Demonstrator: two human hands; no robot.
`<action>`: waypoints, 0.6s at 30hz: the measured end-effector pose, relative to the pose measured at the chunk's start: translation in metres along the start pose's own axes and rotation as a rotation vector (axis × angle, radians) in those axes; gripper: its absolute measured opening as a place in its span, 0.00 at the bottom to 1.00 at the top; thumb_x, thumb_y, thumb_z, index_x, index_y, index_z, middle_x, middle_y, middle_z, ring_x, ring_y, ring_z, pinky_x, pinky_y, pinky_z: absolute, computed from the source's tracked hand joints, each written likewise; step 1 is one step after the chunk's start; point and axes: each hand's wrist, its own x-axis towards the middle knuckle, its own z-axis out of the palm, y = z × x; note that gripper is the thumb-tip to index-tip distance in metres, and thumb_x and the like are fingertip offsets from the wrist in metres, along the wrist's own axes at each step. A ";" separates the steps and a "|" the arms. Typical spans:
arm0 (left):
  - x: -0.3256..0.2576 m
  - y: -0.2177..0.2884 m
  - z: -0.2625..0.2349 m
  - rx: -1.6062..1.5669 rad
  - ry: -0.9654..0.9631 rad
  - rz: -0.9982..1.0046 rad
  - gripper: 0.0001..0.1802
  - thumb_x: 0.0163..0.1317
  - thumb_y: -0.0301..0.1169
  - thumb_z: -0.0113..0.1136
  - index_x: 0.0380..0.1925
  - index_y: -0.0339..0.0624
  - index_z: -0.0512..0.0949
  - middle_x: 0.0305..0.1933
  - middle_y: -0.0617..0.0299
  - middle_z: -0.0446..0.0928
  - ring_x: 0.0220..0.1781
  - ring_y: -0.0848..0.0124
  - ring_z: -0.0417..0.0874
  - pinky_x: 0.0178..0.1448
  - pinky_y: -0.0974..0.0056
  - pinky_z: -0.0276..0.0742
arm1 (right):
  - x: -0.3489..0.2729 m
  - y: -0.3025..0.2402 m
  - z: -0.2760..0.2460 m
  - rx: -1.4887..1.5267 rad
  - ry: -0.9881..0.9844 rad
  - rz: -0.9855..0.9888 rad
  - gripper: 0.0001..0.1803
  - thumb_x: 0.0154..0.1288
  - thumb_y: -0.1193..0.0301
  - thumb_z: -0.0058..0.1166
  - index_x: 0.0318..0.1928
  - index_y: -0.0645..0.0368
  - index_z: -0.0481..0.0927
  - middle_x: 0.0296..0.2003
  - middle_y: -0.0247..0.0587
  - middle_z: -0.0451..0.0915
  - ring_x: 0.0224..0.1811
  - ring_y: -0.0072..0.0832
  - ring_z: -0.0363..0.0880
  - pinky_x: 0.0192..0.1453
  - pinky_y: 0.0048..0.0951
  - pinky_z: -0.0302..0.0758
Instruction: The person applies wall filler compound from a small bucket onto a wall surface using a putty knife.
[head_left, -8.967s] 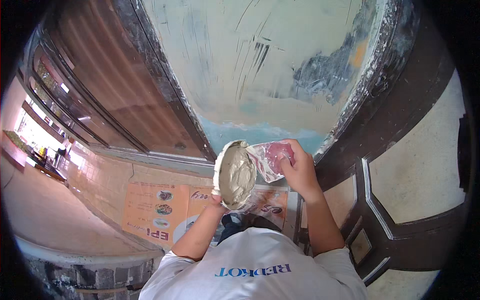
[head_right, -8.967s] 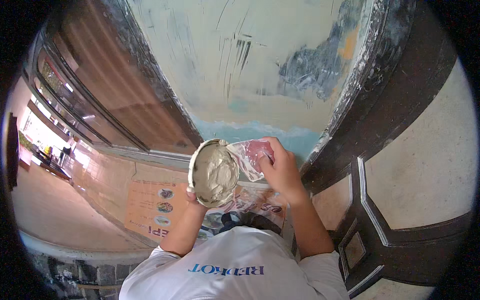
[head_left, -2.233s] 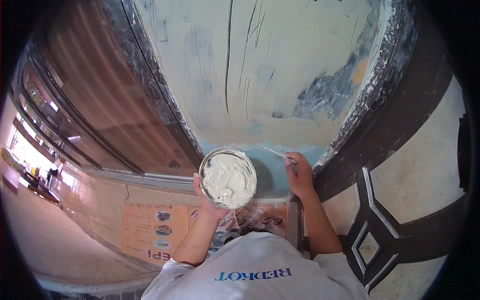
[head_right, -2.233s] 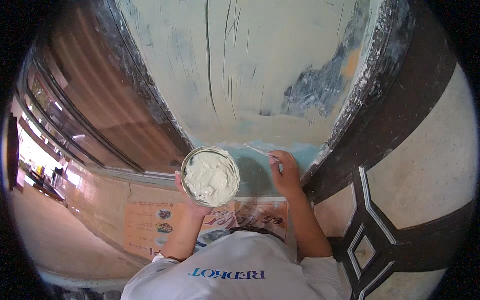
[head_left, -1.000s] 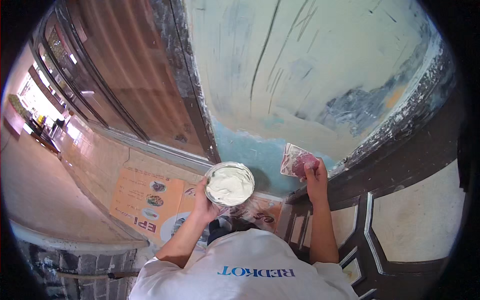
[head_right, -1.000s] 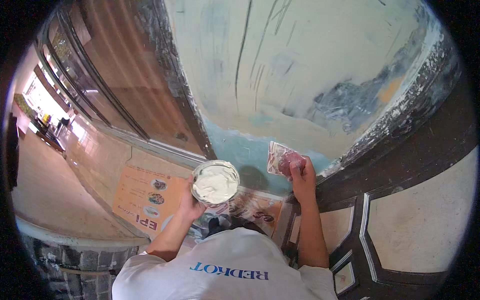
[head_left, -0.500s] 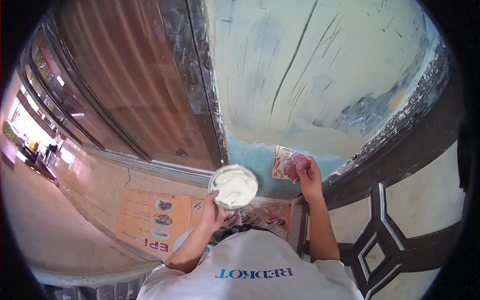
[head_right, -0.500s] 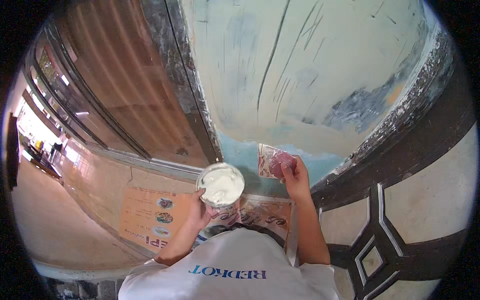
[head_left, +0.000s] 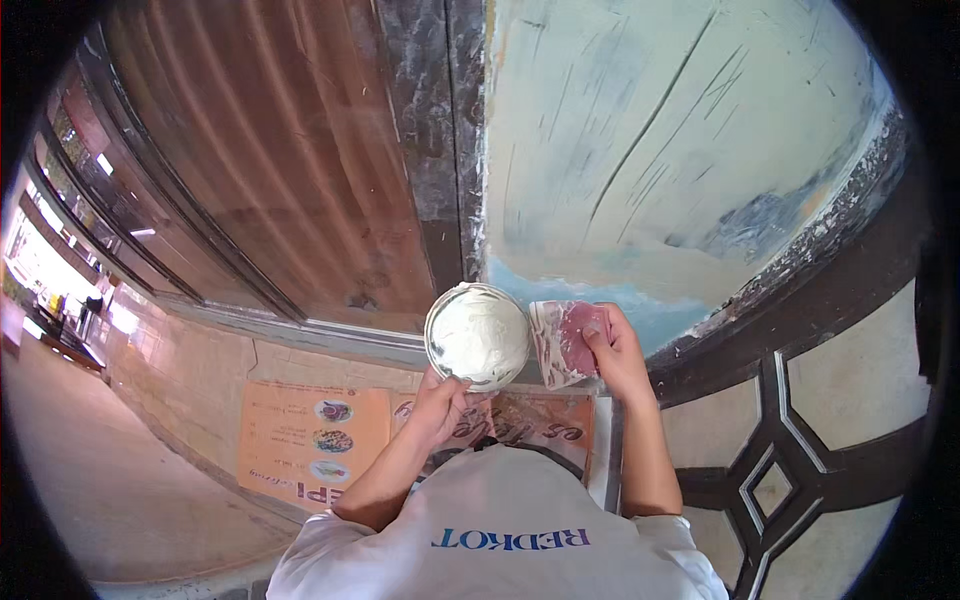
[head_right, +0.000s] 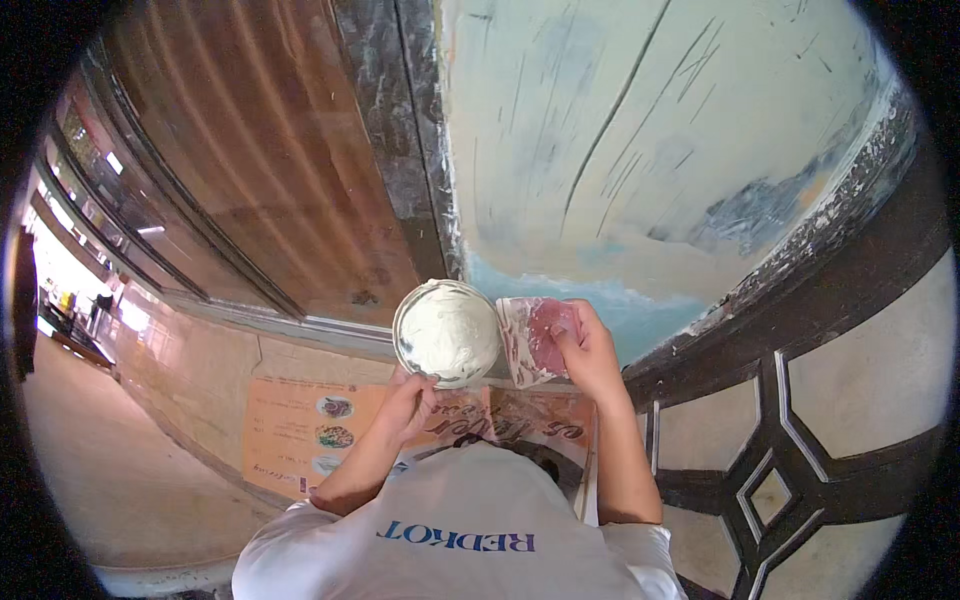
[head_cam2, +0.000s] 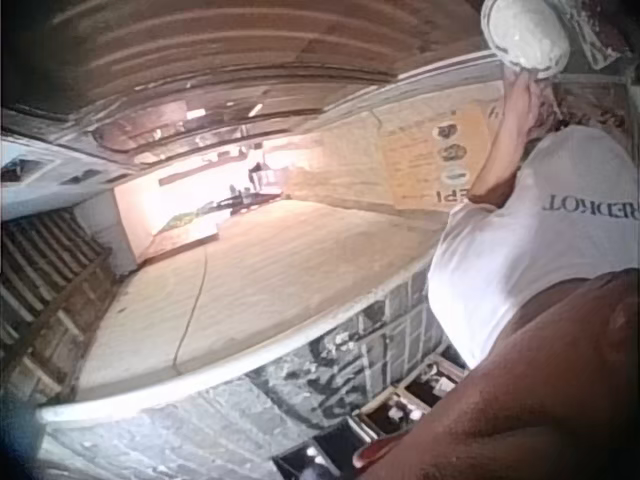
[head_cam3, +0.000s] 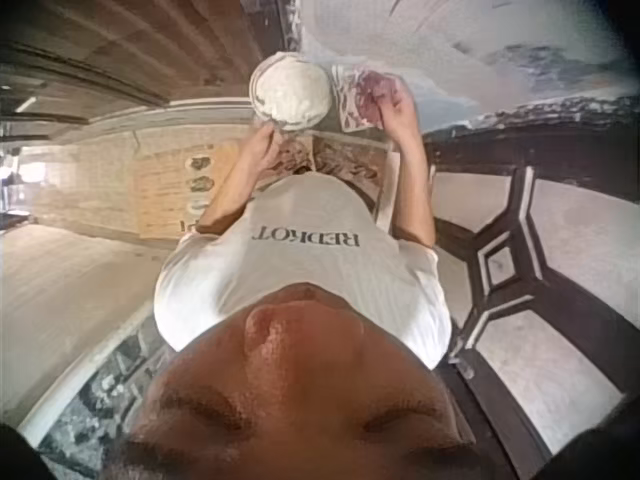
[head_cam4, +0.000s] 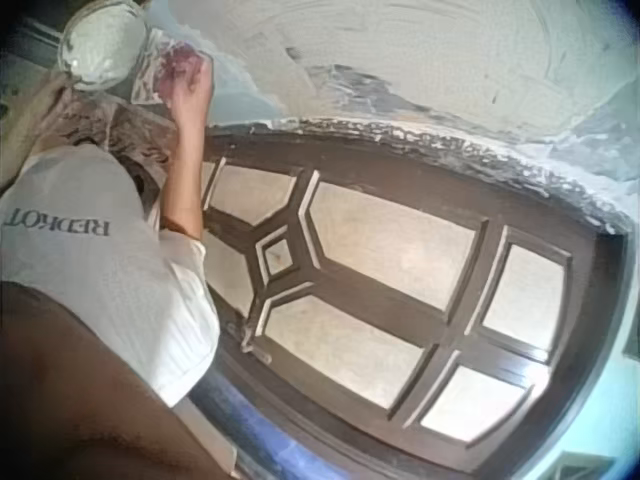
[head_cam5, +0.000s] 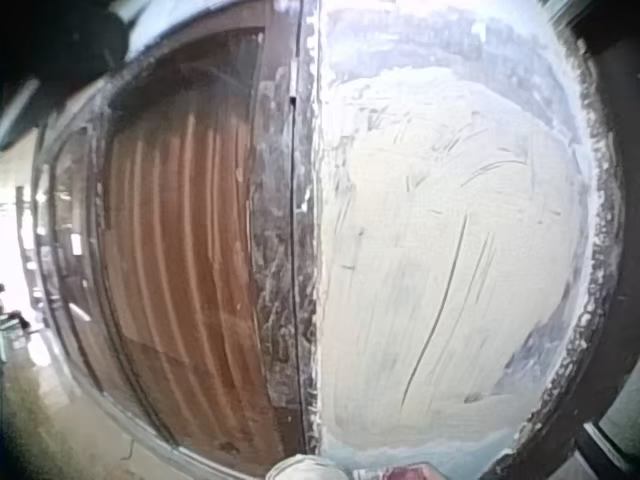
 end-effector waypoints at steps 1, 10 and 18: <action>-0.001 0.004 -0.002 0.001 0.001 -0.002 0.32 0.60 0.15 0.43 0.66 0.41 0.54 0.63 0.50 0.67 0.60 0.57 0.76 0.55 0.51 0.82 | 0.001 -0.002 0.005 0.001 0.001 0.002 0.09 0.70 0.74 0.48 0.48 0.62 0.72 0.38 0.30 0.76 0.40 0.16 0.72 0.46 0.20 0.70; -0.004 0.017 -0.047 0.106 0.122 0.086 0.36 0.52 0.12 0.41 0.64 0.44 0.58 0.60 0.55 0.69 0.57 0.62 0.76 0.54 0.56 0.80 | 0.010 -0.030 0.055 -0.229 0.033 -0.053 0.13 0.62 0.75 0.52 0.48 0.61 0.73 0.28 0.42 0.80 0.31 0.22 0.76 0.39 0.26 0.73; -0.008 0.034 -0.055 0.129 0.057 0.120 0.35 0.50 0.13 0.44 0.62 0.43 0.63 0.52 0.64 0.72 0.46 0.75 0.75 0.44 0.71 0.72 | 0.012 -0.054 0.079 -0.354 0.034 -0.080 0.12 0.61 0.75 0.51 0.46 0.61 0.74 0.23 0.44 0.77 0.23 0.26 0.73 0.32 0.28 0.71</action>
